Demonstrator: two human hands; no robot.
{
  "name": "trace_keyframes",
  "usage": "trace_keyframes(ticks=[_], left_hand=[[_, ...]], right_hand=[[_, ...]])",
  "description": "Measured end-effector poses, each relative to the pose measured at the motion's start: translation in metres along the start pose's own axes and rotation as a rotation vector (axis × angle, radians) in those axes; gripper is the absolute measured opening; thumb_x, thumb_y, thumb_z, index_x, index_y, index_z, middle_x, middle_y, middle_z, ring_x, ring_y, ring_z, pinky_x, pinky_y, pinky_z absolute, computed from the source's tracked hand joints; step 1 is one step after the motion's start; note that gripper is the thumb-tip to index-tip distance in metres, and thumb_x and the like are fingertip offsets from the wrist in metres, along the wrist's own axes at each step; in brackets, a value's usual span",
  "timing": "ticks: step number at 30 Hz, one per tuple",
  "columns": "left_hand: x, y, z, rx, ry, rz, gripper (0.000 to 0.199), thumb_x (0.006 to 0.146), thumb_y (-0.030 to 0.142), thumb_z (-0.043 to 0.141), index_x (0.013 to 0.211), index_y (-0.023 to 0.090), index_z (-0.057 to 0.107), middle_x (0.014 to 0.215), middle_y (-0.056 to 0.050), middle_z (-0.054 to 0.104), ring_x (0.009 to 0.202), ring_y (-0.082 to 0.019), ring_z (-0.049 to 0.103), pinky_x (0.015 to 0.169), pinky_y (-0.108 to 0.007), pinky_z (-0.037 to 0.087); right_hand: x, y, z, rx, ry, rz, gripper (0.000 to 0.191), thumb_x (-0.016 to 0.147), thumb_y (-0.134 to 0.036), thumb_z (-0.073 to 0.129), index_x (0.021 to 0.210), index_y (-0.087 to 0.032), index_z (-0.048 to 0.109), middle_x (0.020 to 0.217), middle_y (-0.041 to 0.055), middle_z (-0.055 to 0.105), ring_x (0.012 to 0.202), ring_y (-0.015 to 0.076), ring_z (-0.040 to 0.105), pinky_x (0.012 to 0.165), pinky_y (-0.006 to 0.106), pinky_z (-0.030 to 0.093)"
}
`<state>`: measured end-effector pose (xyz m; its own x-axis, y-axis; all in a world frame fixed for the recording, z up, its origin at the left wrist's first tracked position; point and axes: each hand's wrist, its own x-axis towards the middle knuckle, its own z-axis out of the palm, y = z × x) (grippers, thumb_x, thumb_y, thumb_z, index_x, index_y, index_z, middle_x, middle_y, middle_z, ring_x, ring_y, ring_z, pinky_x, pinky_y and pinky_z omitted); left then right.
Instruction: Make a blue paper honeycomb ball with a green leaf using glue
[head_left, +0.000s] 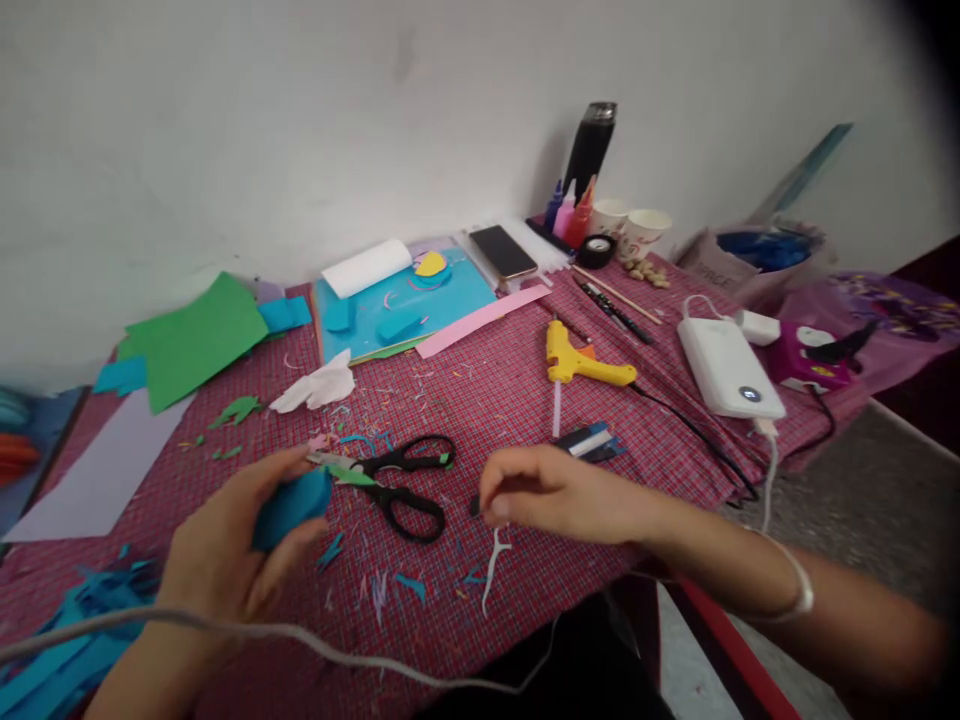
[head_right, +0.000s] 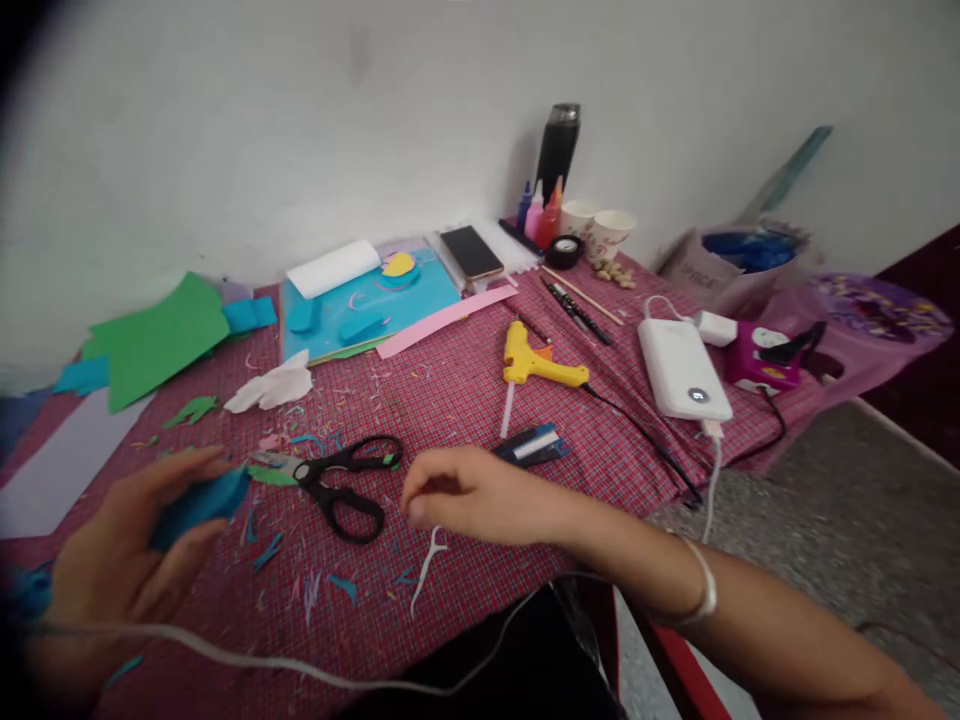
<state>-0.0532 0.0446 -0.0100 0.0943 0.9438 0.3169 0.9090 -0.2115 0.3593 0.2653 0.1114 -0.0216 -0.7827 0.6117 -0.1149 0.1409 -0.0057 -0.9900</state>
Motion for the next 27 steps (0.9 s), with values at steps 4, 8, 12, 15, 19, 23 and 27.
trace_keyframes(ticks=[4, 8, 12, 15, 19, 23, 27], left_hand=[[0.016, 0.006, 0.007, -0.103, -0.013, -0.018, 0.037, 0.09, 0.048, 0.05, 0.12, 0.024, 0.049, 0.101, -0.005, 0.067, 0.089, -0.023, 0.067, 0.073, -0.033, 0.055], [0.015, 0.016, 0.029, -0.228, -0.194, 0.023, 0.027, 0.092, 0.04, 0.048, 0.112, 0.022, 0.052, 0.097, -0.005, 0.067, 0.086, -0.021, 0.066, 0.071, -0.031, 0.053], [0.006, 0.018, 0.044, -0.343, -0.255, 0.066, 0.023, 0.092, 0.039, 0.045, 0.103, 0.022, 0.056, 0.088, -0.005, 0.067, 0.076, -0.02, 0.066, 0.066, -0.031, 0.052], [0.003, 0.017, 0.049, -0.386, -0.206, 0.092, 0.022, 0.092, 0.037, 0.044, 0.103, 0.022, 0.056, 0.087, -0.004, 0.067, 0.074, -0.021, 0.065, 0.065, -0.03, 0.051], [-0.002, 0.016, 0.051, -0.463, -0.173, 0.068, 0.022, 0.093, 0.029, 0.041, 0.108, 0.025, 0.057, 0.09, -0.003, 0.068, 0.077, -0.02, 0.065, 0.067, -0.029, 0.05], [-0.01, 0.02, 0.047, -0.466, -0.085, -0.021, 0.025, 0.092, 0.027, 0.044, 0.111, 0.028, 0.06, 0.102, -0.003, 0.069, 0.09, -0.022, 0.065, 0.078, -0.031, 0.05], [0.007, 0.031, 0.04, -0.523, -0.194, -0.124, 0.022, 0.094, 0.032, 0.042, 0.105, 0.028, 0.061, 0.095, -0.002, 0.069, 0.085, -0.02, 0.065, 0.07, -0.029, 0.051]], right_hand=[[0.013, 0.0, -0.021, -0.717, 0.231, -0.102, 0.012, 0.089, -0.014, 0.052, 0.087, -0.017, 0.064, 0.086, 0.004, 0.061, 0.084, 0.016, 0.056, 0.079, 0.031, 0.043], [0.043, -0.002, -0.012, -0.952, 0.114, -0.169, 0.02, 0.089, -0.012, 0.054, 0.104, -0.017, 0.065, 0.096, 0.0064, 0.063, 0.089, 0.0179, 0.057, 0.081, 0.032, 0.042], [0.066, -0.003, -0.007, -1.081, 0.005, -0.181, 0.021, 0.087, -0.01, 0.055, 0.101, -0.018, 0.069, 0.096, 0.0078, 0.06, 0.09, 0.0205, 0.055, 0.081, 0.036, 0.04], [0.075, 0.003, -0.01, -0.892, 0.011, -0.205, 0.015, 0.088, -0.012, 0.054, 0.09, -0.018, 0.068, 0.09, 0.0049, 0.06, 0.084, 0.0165, 0.056, 0.078, 0.031, 0.041], [0.083, 0.011, -0.015, -0.48, 0.172, -0.12, 0.013, 0.086, -0.013, 0.055, 0.079, -0.018, 0.065, 0.08, 0.0012, 0.06, 0.078, 0.0132, 0.057, 0.074, 0.028, 0.043], [0.09, 0.009, -0.021, -0.049, 0.34, -0.05, 0.009, 0.085, -0.023, 0.059, 0.078, -0.018, 0.062, 0.072, -0.0018, 0.059, 0.068, 0.0107, 0.054, 0.069, 0.027, 0.043], [0.089, -0.001, -0.024, 0.143, 0.331, -0.015, 0.01, 0.08, -0.026, 0.063, 0.079, -0.017, 0.061, 0.068, -0.0032, 0.058, 0.061, 0.0085, 0.05, 0.063, 0.025, 0.041]])
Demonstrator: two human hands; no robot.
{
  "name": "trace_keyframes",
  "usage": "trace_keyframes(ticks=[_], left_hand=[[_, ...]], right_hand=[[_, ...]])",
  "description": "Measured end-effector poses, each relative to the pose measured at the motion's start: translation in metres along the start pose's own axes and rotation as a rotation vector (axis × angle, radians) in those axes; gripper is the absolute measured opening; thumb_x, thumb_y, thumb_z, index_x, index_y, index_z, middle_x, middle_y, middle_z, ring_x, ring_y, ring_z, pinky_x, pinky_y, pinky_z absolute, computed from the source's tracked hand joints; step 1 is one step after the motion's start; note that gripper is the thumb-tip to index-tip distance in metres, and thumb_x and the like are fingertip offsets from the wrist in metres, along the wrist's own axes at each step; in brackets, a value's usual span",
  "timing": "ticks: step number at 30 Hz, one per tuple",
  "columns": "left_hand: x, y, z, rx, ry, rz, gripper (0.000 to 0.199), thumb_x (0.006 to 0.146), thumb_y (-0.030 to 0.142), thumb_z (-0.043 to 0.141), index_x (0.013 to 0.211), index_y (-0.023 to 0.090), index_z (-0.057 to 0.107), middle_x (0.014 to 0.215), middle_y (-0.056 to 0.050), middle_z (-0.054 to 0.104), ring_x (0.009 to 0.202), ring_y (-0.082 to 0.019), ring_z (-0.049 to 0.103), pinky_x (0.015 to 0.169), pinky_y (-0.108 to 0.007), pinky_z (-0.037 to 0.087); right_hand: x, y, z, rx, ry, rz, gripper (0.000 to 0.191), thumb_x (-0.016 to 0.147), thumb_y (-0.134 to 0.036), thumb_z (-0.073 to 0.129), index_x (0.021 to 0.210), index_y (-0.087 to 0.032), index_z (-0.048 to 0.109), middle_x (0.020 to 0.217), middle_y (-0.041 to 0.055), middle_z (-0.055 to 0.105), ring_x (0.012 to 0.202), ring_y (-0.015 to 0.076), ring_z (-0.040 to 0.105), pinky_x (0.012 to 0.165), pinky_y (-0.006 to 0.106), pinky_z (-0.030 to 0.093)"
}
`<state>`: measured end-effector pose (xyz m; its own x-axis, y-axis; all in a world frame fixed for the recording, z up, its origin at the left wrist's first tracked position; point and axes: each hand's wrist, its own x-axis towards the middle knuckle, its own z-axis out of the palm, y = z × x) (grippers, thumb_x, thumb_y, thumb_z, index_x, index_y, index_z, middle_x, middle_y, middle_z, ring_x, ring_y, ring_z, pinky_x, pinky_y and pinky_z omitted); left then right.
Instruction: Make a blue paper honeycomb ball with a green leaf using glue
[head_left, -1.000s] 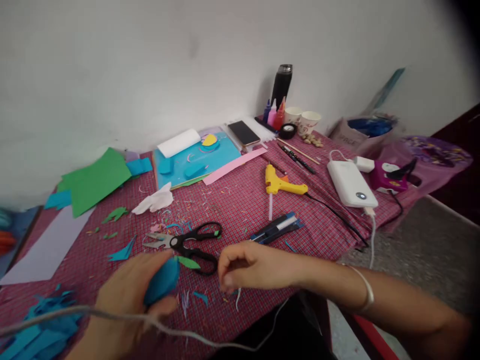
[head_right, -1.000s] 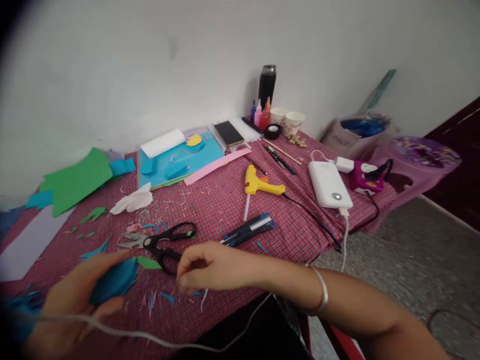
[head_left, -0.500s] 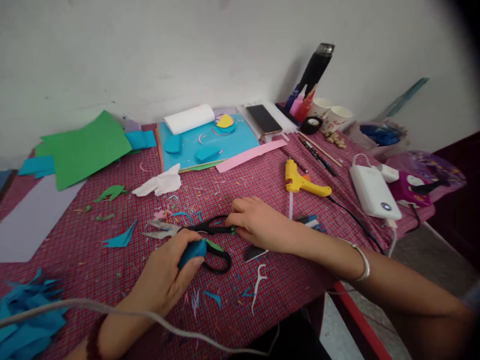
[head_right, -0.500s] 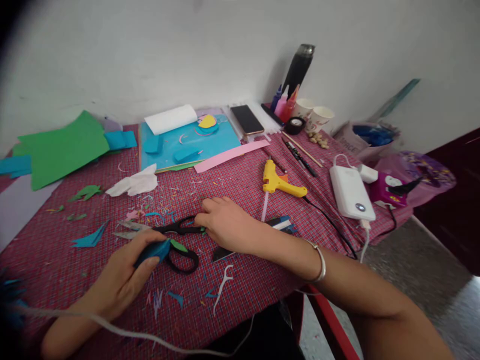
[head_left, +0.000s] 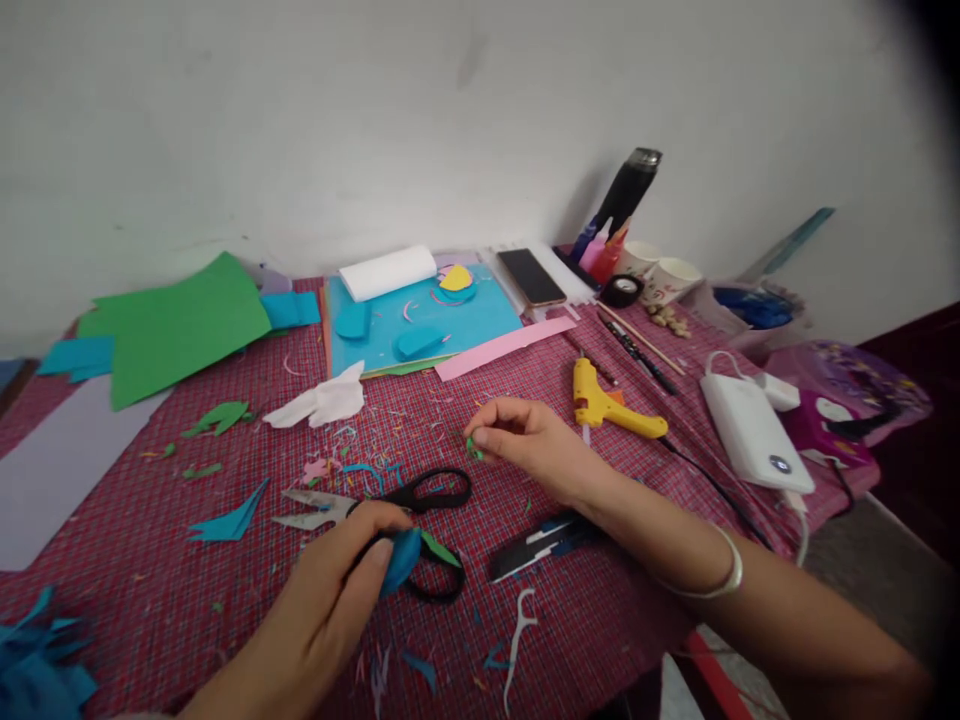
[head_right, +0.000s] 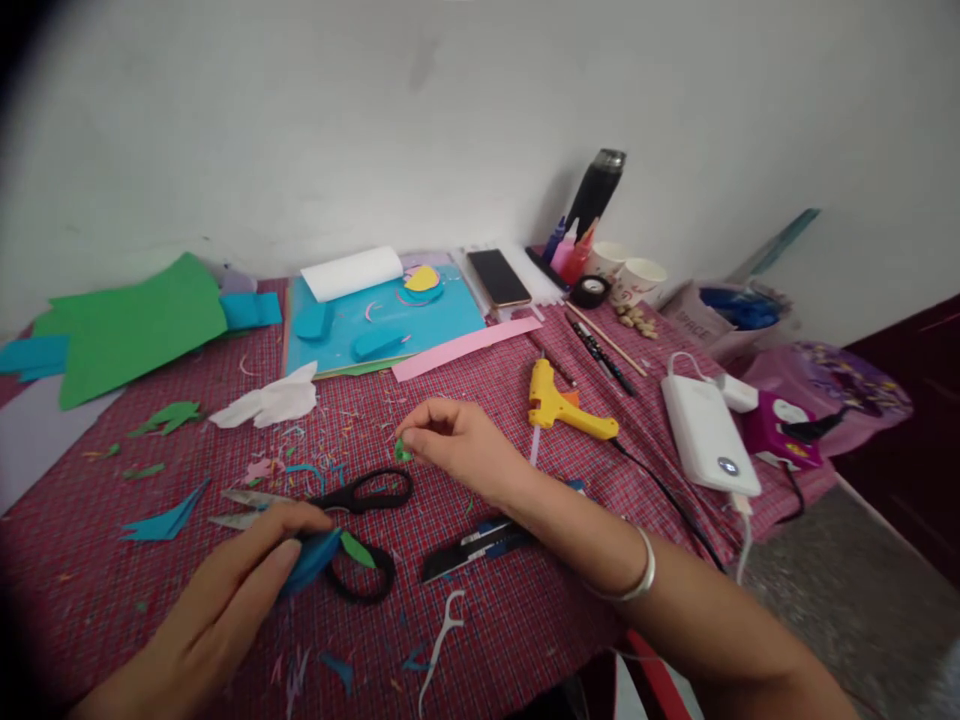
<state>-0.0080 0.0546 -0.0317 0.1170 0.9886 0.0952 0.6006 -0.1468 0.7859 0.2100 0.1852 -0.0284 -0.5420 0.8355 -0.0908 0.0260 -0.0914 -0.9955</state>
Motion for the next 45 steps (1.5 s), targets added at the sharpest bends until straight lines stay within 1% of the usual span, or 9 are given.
trace_keyframes(ticks=[4, 11, 17, 22, 26, 33, 39, 42, 45], left_hand=[[0.034, 0.02, 0.006, -0.105, -0.171, -0.045, 0.023, 0.094, 0.035, 0.043, 0.089, 0.025, 0.064, 0.076, -0.001, 0.065, 0.069, -0.018, 0.061, 0.058, -0.027, 0.047], [0.055, 0.044, 0.024, -0.455, -0.105, 0.001, 0.018, 0.084, 0.031, 0.056, 0.073, 0.026, 0.069, 0.059, -0.001, 0.062, 0.055, -0.019, 0.054, 0.052, -0.028, 0.046], [0.051, 0.04, 0.029, -0.465, -0.091, -0.098, 0.025, 0.084, 0.029, 0.056, 0.061, 0.024, 0.064, 0.053, 0.001, 0.054, 0.05, -0.017, 0.045, 0.046, -0.027, 0.038], [0.041, 0.034, 0.031, -0.433, -0.229, -0.13, 0.028, 0.091, 0.035, 0.048, 0.077, 0.023, 0.07, 0.067, -0.002, 0.062, 0.059, -0.018, 0.052, 0.054, -0.028, 0.045], [0.034, 0.029, 0.028, -0.382, -0.207, -0.203, 0.028, 0.092, 0.04, 0.049, 0.088, 0.022, 0.07, 0.086, -0.005, 0.069, 0.079, -0.021, 0.062, 0.073, -0.031, 0.05], [0.048, 0.029, 0.024, -1.035, -0.323, -0.489, 0.033, 0.094, 0.051, 0.04, 0.087, 0.022, 0.053, 0.062, -0.002, 0.066, 0.045, -0.012, 0.052, 0.046, -0.022, 0.04], [0.052, 0.026, 0.024, -1.213, -0.263, -0.621, 0.031, 0.093, 0.05, 0.045, 0.081, 0.021, 0.046, 0.06, -0.001, 0.063, 0.044, -0.011, 0.052, 0.045, -0.02, 0.037], [0.052, 0.023, 0.024, -1.174, -0.225, -0.599, 0.034, 0.09, 0.054, 0.049, 0.082, 0.021, 0.048, 0.065, -0.001, 0.063, 0.05, -0.011, 0.054, 0.047, -0.021, 0.038], [0.05, 0.019, 0.023, -0.982, -0.203, -0.391, 0.035, 0.088, 0.054, 0.052, 0.077, 0.02, 0.048, 0.073, -0.001, 0.061, 0.055, -0.011, 0.051, 0.05, -0.022, 0.038]], right_hand=[[-0.012, -0.011, 0.006, -0.1, 0.0, -0.063, 0.005, 0.079, -0.021, 0.062, 0.078, -0.017, 0.061, 0.07, -0.0023, 0.06, 0.066, 0.0099, 0.053, 0.065, 0.025, 0.043], [-0.033, -0.02, 0.013, -0.367, -0.056, -0.246, 0.012, 0.081, -0.01, 0.057, 0.08, -0.018, 0.065, 0.078, -0.0012, 0.061, 0.071, 0.0104, 0.056, 0.066, 0.024, 0.044], [-0.031, -0.013, 0.014, -0.106, -0.12, -0.089, 0.009, 0.08, -0.015, 0.06, 0.089, -0.018, 0.063, 0.072, -0.0033, 0.058, 0.065, 0.0095, 0.055, 0.062, 0.024, 0.045], [-0.029, -0.004, 0.02, 0.154, -0.203, -0.071, 0.009, 0.081, -0.023, 0.064, 0.078, -0.017, 0.058, 0.067, -0.0048, 0.054, 0.056, 0.0077, 0.052, 0.054, 0.023, 0.044], [-0.027, -0.009, 0.019, 0.25, -0.227, -0.07, 0.007, 0.082, -0.02, 0.062, 0.078, -0.018, 0.056, 0.068, -0.005, 0.055, 0.056, 0.0071, 0.051, 0.055, 0.022, 0.043], [-0.024, -0.021, -0.01, 0.384, -0.045, -0.14, 0.011, 0.081, -0.024, 0.067, 0.079, -0.019, 0.058, 0.07, -0.0031, 0.068, 0.066, 0.0095, 0.062, 0.071, 0.026, 0.049], [-0.017, -0.007, -0.014, 0.356, -0.074, -0.038, 0.012, 0.078, -0.024, 0.071, 0.08, -0.018, 0.061, 0.069, -0.0021, 0.068, 0.065, 0.0096, 0.062, 0.07, 0.026, 0.049], [-0.016, -0.003, -0.013, 0.335, -0.087, -0.008, 0.008, 0.078, -0.02, 0.069, 0.078, -0.017, 0.062, 0.069, -0.0019, 0.068, 0.065, 0.009, 0.061, 0.069, 0.025, 0.048], [-0.017, -0.003, -0.013, 0.292, -0.087, 0.018, 0.005, 0.078, -0.019, 0.068, 0.077, -0.016, 0.063, 0.068, -0.0031, 0.065, 0.065, 0.0086, 0.058, 0.069, 0.025, 0.048]])
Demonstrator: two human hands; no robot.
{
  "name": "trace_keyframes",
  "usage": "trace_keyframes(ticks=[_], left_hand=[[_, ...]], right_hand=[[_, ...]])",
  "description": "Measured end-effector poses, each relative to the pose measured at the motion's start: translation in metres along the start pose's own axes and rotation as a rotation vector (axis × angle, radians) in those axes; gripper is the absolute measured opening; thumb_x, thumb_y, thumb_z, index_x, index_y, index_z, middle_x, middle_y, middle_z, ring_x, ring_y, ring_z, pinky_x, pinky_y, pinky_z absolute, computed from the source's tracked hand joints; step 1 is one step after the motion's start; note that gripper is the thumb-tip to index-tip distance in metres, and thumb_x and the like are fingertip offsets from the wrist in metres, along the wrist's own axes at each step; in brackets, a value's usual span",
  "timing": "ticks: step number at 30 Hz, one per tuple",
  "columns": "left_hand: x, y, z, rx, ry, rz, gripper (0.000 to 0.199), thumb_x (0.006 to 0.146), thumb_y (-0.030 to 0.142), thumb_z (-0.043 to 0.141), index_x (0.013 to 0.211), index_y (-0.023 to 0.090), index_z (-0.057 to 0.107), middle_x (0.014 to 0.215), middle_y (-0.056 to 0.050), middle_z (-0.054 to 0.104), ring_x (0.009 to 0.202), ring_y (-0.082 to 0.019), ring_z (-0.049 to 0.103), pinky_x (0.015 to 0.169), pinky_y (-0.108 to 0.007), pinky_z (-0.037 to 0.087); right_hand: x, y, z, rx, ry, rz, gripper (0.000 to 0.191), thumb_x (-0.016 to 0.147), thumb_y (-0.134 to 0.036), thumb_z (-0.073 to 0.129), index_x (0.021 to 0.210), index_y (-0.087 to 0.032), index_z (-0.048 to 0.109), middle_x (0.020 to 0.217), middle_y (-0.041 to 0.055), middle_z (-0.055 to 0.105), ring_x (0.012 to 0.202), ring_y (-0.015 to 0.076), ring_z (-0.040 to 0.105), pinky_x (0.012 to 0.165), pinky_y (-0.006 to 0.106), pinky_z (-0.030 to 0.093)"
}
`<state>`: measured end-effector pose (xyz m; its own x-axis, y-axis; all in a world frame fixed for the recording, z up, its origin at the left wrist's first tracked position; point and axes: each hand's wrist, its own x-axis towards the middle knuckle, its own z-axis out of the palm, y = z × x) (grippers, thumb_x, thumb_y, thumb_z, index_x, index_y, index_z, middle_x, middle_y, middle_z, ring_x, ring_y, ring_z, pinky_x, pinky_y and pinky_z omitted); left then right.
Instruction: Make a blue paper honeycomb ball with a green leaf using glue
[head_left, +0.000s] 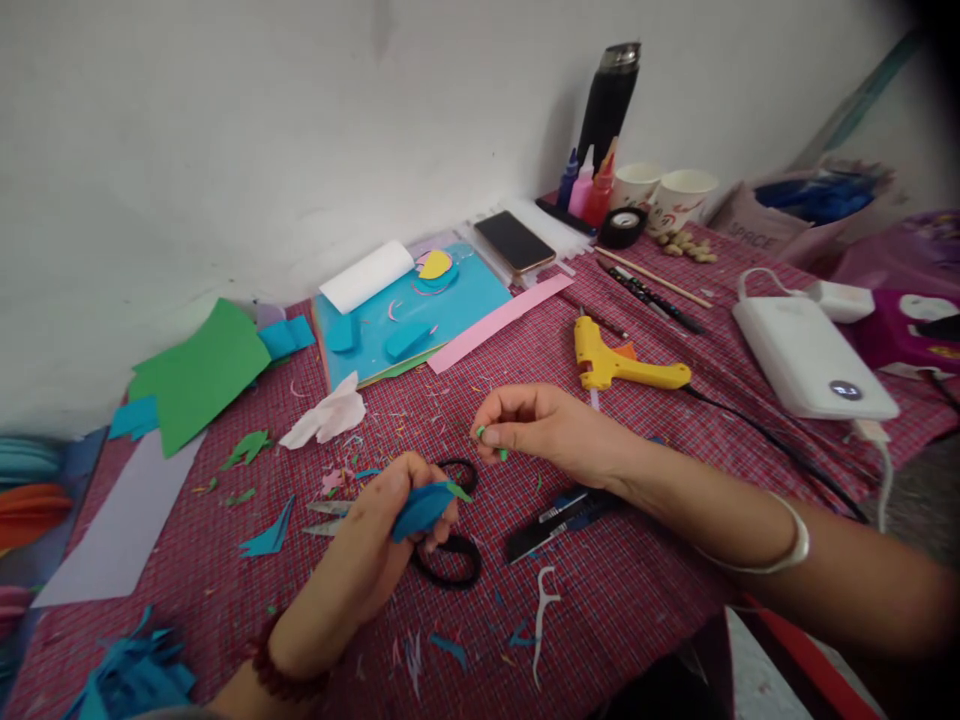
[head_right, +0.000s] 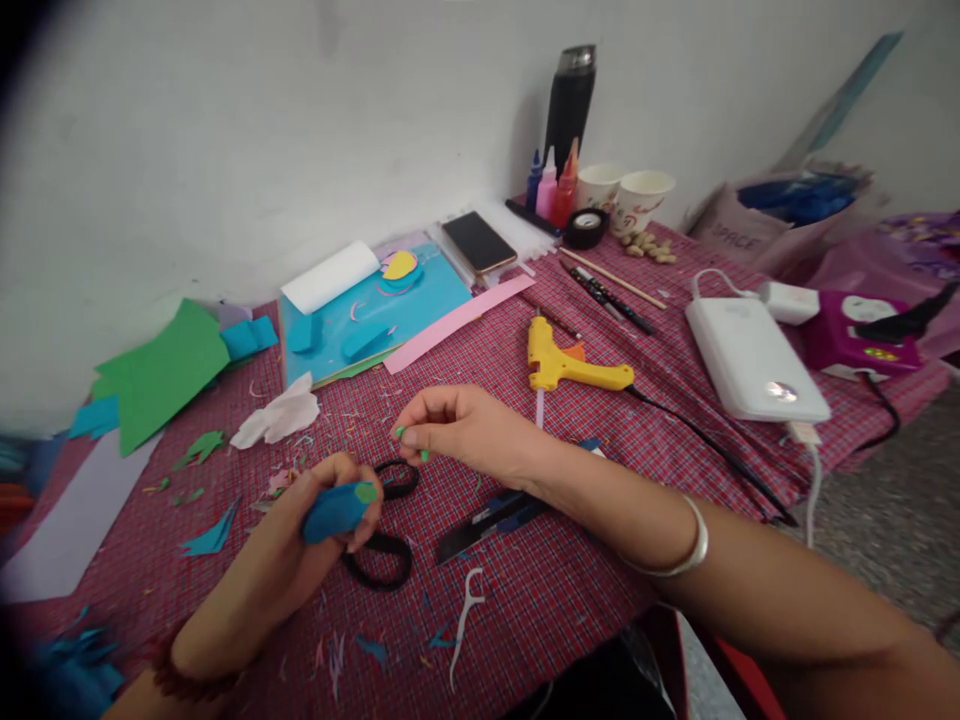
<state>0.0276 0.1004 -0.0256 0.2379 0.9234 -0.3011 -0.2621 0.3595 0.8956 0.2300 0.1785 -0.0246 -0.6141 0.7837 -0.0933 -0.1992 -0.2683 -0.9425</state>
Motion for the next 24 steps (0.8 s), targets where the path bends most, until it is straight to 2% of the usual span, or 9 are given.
trace_keyframes(ticks=[6, 7, 9, 13, 15, 19, 24], left_hand=[[-0.004, -0.002, -0.008, 1.005, 0.086, 0.571, 0.031, 0.071, 0.028, 0.077, 0.078, 0.023, 0.048, 0.088, -0.001, 0.059, 0.078, -0.017, 0.056, 0.068, -0.029, 0.045], [-0.004, -0.005, -0.01, 1.112, 0.075, 0.65, 0.032, 0.071, 0.026, 0.078, 0.081, 0.023, 0.048, 0.089, -0.001, 0.059, 0.081, -0.017, 0.057, 0.071, -0.03, 0.046], [-0.002, -0.01, -0.013, 1.246, 0.071, 0.72, 0.034, 0.072, 0.026, 0.077, 0.092, 0.024, 0.049, 0.092, -0.002, 0.059, 0.085, -0.019, 0.059, 0.074, -0.032, 0.047], [0.0, -0.015, -0.013, 1.362, 0.16, 0.631, 0.047, 0.075, 0.033, 0.075, 0.112, 0.022, 0.048, 0.1, -0.006, 0.06, 0.09, -0.023, 0.059, 0.077, -0.037, 0.047], [-0.001, -0.011, -0.009, 1.373, 0.146, 0.545, 0.044, 0.079, 0.037, 0.071, 0.114, 0.021, 0.049, 0.1, -0.007, 0.059, 0.09, -0.023, 0.058, 0.077, -0.037, 0.047], [-0.003, 0.001, 0.0, 1.297, 0.048, 0.383, 0.016, 0.095, 0.031, 0.048, 0.105, 0.02, 0.052, 0.092, -0.005, 0.056, 0.085, -0.021, 0.054, 0.074, -0.035, 0.044], [-0.002, 0.003, 0.005, 1.174, -0.005, 0.317, 0.013, 0.095, 0.024, 0.044, 0.09, 0.02, 0.055, 0.083, -0.002, 0.054, 0.079, -0.018, 0.051, 0.069, -0.031, 0.042]], right_hand=[[-0.002, -0.002, -0.001, -0.118, -0.047, 0.044, 0.005, 0.079, -0.017, 0.063, 0.082, -0.016, 0.067, 0.07, -0.0038, 0.062, 0.066, 0.0086, 0.056, 0.067, 0.024, 0.046], [-0.002, -0.002, -0.001, -0.128, -0.064, 0.054, 0.006, 0.078, -0.015, 0.063, 0.083, -0.016, 0.067, 0.07, -0.004, 0.062, 0.065, 0.0085, 0.056, 0.067, 0.023, 0.046], [-0.002, -0.002, -0.001, -0.152, -0.088, 0.076, 0.008, 0.077, -0.013, 0.063, 0.083, -0.016, 0.066, 0.071, -0.0043, 0.062, 0.066, 0.0084, 0.056, 0.066, 0.023, 0.046], [-0.003, -0.003, 0.003, -0.28, -0.09, 0.105, 0.006, 0.077, -0.01, 0.063, 0.077, -0.015, 0.062, 0.073, -0.0035, 0.061, 0.068, 0.0086, 0.056, 0.068, 0.022, 0.046], [-0.004, -0.003, 0.006, -0.341, -0.086, 0.107, 0.007, 0.078, -0.009, 0.062, 0.075, -0.015, 0.06, 0.072, -0.0034, 0.06, 0.068, 0.0088, 0.055, 0.068, 0.023, 0.045], [-0.005, -0.003, 0.01, -0.431, -0.064, 0.097, 0.007, 0.08, -0.011, 0.06, 0.075, -0.016, 0.059, 0.069, -0.0037, 0.057, 0.066, 0.0097, 0.053, 0.065, 0.023, 0.043], [-0.008, -0.003, 0.013, -0.561, -0.047, 0.033, 0.008, 0.081, -0.011, 0.057, 0.076, -0.016, 0.059, 0.07, -0.0029, 0.059, 0.067, 0.0105, 0.054, 0.066, 0.024, 0.043]])
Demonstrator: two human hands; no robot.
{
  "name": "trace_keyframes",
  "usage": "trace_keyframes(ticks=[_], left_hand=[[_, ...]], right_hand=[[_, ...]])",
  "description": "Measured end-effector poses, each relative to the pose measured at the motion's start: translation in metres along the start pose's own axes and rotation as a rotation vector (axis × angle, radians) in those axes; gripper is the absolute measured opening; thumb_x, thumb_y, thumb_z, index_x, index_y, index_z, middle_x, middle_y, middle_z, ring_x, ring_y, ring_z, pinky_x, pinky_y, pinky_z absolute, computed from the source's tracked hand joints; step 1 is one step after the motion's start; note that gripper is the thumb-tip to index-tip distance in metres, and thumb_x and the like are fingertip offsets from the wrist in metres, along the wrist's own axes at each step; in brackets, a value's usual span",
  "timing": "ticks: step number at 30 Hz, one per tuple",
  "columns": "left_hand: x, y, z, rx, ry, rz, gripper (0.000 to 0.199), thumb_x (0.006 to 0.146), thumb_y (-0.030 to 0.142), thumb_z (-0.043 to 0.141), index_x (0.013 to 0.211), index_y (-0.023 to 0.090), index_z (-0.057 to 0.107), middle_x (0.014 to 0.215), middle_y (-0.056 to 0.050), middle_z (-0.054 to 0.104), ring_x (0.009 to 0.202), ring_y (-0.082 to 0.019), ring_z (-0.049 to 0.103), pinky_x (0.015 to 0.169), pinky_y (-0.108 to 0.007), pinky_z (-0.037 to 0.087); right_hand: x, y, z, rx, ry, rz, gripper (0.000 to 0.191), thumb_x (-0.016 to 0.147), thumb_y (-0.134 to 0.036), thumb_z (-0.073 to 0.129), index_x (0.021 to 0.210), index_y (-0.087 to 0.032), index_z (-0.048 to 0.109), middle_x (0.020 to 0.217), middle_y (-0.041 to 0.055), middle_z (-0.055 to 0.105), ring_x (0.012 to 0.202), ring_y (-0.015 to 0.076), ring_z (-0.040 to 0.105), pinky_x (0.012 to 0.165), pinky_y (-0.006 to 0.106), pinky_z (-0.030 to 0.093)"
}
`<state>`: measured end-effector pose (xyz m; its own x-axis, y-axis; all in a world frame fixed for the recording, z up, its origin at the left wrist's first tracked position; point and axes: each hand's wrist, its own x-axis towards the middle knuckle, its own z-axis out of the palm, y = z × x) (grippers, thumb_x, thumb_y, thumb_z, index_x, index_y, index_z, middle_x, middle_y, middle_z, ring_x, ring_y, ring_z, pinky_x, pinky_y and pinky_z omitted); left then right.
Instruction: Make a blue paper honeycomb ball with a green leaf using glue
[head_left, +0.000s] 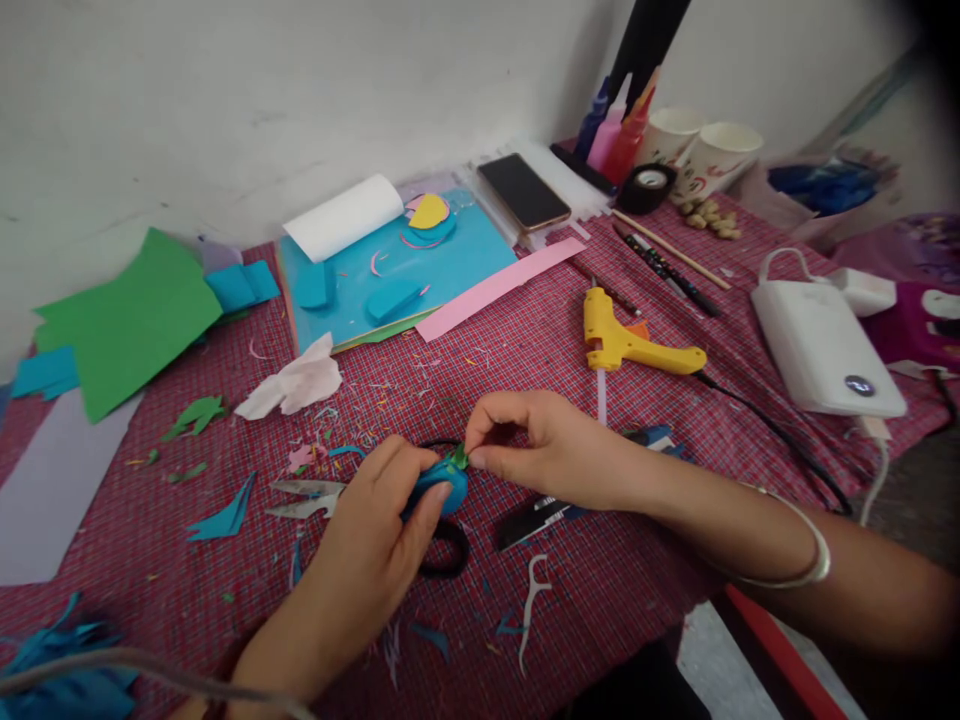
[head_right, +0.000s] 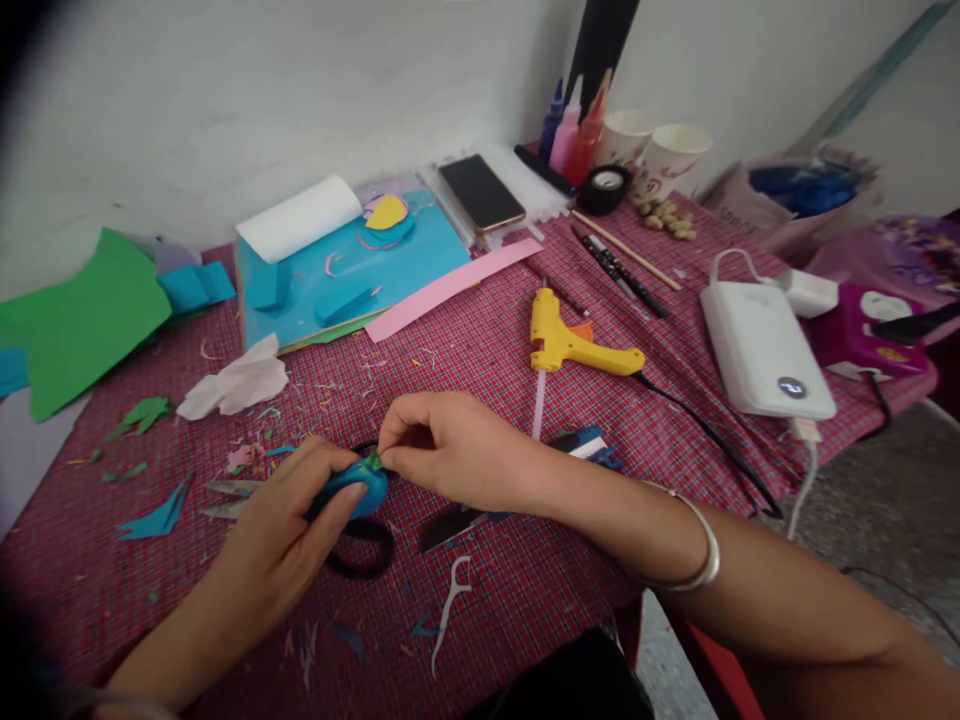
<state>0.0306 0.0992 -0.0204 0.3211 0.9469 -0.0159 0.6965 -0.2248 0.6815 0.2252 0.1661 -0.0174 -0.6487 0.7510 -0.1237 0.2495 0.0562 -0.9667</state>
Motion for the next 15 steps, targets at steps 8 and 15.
trace_keyframes(ticks=[8, 15], left_hand=[[-0.003, -0.006, 0.001, -0.478, 0.116, -0.452, 0.024, 0.081, 0.042, 0.061, 0.094, 0.022, 0.055, 0.075, 0.001, 0.062, 0.067, -0.018, 0.058, 0.062, -0.03, 0.049], [0.011, -0.014, -0.001, -0.854, 0.24, -0.596, 0.032, 0.061, 0.034, 0.077, 0.083, 0.019, 0.059, 0.067, 0.003, 0.066, 0.055, -0.01, 0.054, 0.05, -0.02, 0.044]], right_hand=[[0.0, 0.009, -0.005, -0.329, 0.043, -0.132, 0.009, 0.084, -0.01, 0.058, 0.079, -0.016, 0.064, 0.077, -0.0006, 0.064, 0.073, 0.0114, 0.058, 0.069, 0.024, 0.044], [-0.001, 0.0, -0.024, -0.806, 0.064, -0.283, 0.017, 0.089, -0.023, 0.061, 0.102, -0.015, 0.069, 0.109, 0.009, 0.066, 0.102, 0.0208, 0.059, 0.092, 0.037, 0.042]])
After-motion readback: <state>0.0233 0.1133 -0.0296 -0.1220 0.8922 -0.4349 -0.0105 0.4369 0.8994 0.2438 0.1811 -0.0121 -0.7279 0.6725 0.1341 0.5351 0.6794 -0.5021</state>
